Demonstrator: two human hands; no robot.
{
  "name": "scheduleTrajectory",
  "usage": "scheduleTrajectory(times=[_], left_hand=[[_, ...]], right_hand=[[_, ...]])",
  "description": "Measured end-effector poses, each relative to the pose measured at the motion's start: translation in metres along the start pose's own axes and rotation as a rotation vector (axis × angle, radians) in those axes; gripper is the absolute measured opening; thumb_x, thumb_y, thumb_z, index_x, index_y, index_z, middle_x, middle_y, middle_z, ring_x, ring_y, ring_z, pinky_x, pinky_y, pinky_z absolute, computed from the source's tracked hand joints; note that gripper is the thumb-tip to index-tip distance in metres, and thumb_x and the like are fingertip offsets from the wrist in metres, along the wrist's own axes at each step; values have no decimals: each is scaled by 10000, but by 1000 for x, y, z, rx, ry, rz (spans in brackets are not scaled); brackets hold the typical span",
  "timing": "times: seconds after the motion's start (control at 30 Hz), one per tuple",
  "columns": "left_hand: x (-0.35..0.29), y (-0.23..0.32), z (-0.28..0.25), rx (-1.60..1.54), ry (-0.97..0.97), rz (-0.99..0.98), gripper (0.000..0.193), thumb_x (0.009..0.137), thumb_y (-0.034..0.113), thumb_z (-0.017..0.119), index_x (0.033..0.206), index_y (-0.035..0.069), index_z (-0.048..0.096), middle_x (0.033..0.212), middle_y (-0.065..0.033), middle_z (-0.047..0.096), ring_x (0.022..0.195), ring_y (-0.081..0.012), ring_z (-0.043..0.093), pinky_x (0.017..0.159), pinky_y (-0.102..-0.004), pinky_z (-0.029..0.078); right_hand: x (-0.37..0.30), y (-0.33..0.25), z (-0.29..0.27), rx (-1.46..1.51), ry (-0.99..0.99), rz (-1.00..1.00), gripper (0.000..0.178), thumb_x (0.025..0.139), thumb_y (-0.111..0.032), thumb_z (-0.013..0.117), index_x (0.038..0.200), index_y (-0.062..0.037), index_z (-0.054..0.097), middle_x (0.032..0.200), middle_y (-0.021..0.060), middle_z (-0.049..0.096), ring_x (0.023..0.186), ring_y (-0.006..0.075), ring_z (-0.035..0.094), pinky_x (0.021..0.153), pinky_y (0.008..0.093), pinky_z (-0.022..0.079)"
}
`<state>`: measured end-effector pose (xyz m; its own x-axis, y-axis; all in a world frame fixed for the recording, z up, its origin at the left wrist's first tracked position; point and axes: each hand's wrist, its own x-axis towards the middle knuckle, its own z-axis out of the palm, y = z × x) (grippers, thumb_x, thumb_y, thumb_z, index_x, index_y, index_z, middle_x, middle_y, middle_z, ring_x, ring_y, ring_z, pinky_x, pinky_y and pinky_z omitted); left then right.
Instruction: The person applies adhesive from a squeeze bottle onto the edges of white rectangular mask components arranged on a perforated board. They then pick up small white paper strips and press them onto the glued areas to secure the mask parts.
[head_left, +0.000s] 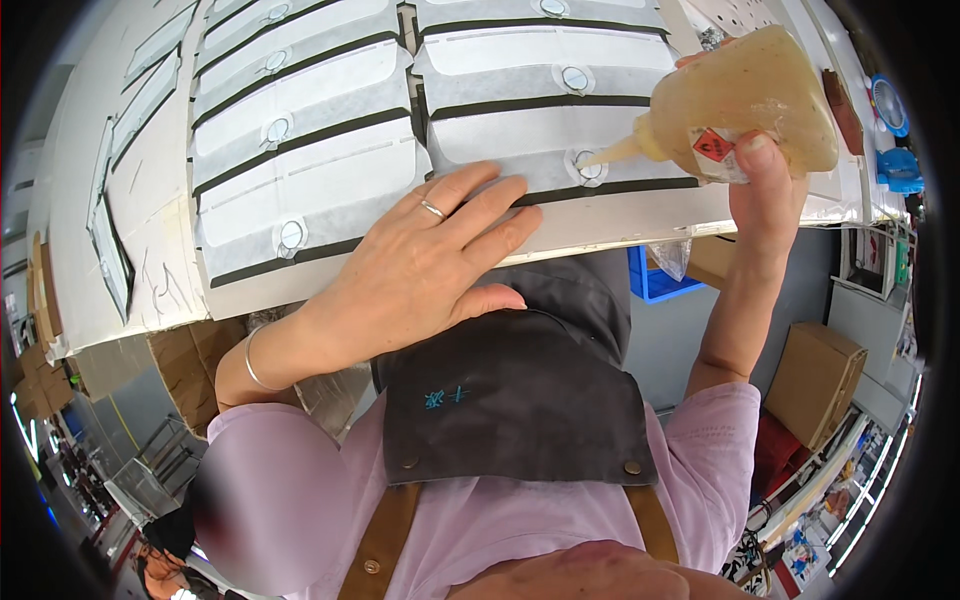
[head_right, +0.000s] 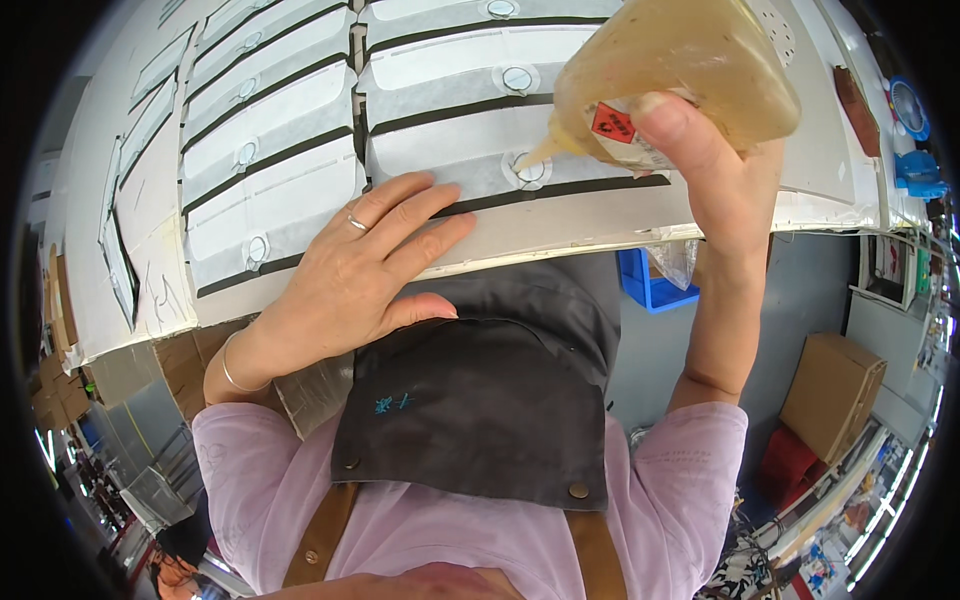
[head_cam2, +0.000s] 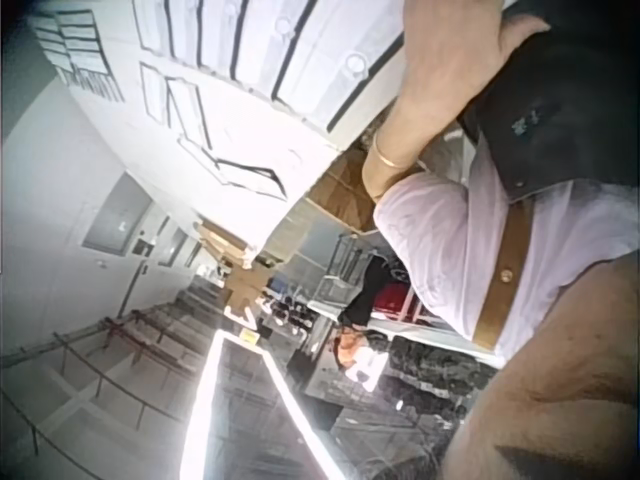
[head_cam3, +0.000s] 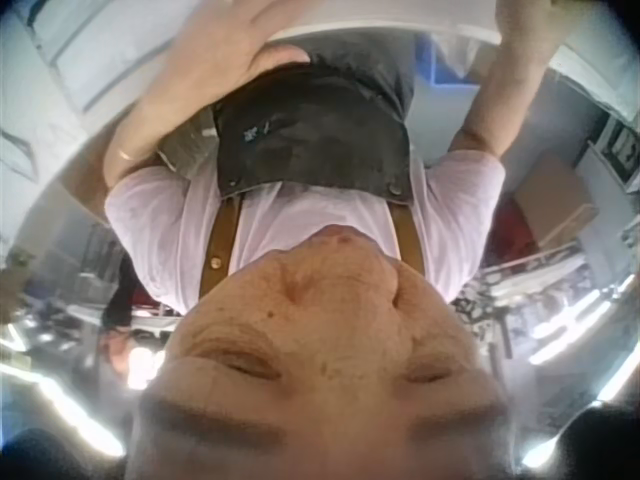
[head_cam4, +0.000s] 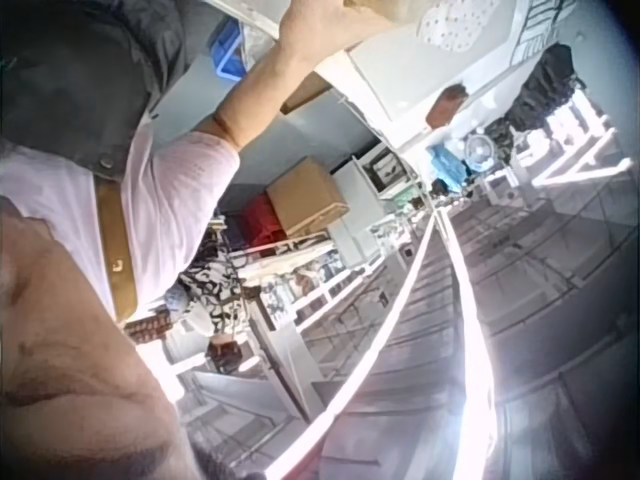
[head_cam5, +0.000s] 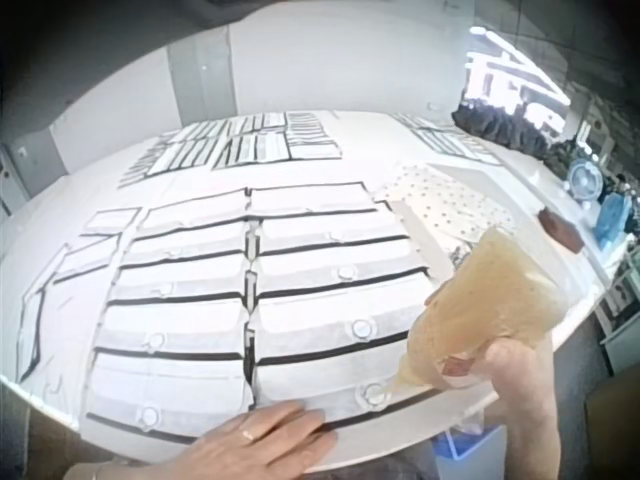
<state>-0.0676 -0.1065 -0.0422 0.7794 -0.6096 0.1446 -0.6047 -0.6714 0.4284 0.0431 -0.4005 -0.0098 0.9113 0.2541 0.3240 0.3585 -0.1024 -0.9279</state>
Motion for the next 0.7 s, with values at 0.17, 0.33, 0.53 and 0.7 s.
scheduleTrajectory(times=[0.17, 0.33, 0.53, 0.7], left_hand=[[-1, -2, 2, -12, 24, -2, 673, 840, 488, 737, 1377, 102, 609, 1452, -104, 537, 1348, -337, 495, 1044, -460, 472], [-1, -3, 3, -12, 35, 2, 666, 842, 490, 735, 1373, 107, 614, 1446, -100, 541, 1346, -335, 496, 1048, -463, 471], [0, -3, 6, -10, 45, -3, 651, 842, 493, 735, 1358, 111, 629, 1433, -98, 552, 1339, -332, 499, 1051, -464, 470], [-1, -4, 6, -16, 54, -3, 646, 842, 491, 738, 1356, 114, 633, 1433, -95, 554, 1340, -331, 497, 1054, -465, 468]], right_hand=[[0, 3, -7, -87, -83, 65, 833, 851, -468, 766, 1424, 61, 473, 1260, 212, 642, 1159, 300, 649, 973, 427, 531], [-2, 1, -23, -111, -89, 2, 830, 849, -473, 770, 1413, 64, 484, 1242, 211, 651, 1169, 312, 648, 994, 450, 520], [3, -1, 2, -19, 21, -4, 513, 816, -266, 806, 1197, 36, 645, 1057, 94, 695, 953, 182, 660, 843, 324, 522], [2, -7, -1, 51, -49, -1, 496, 794, -220, 824, 1193, 30, 665, 1028, 84, 710, 923, 175, 674, 822, 312, 538]])
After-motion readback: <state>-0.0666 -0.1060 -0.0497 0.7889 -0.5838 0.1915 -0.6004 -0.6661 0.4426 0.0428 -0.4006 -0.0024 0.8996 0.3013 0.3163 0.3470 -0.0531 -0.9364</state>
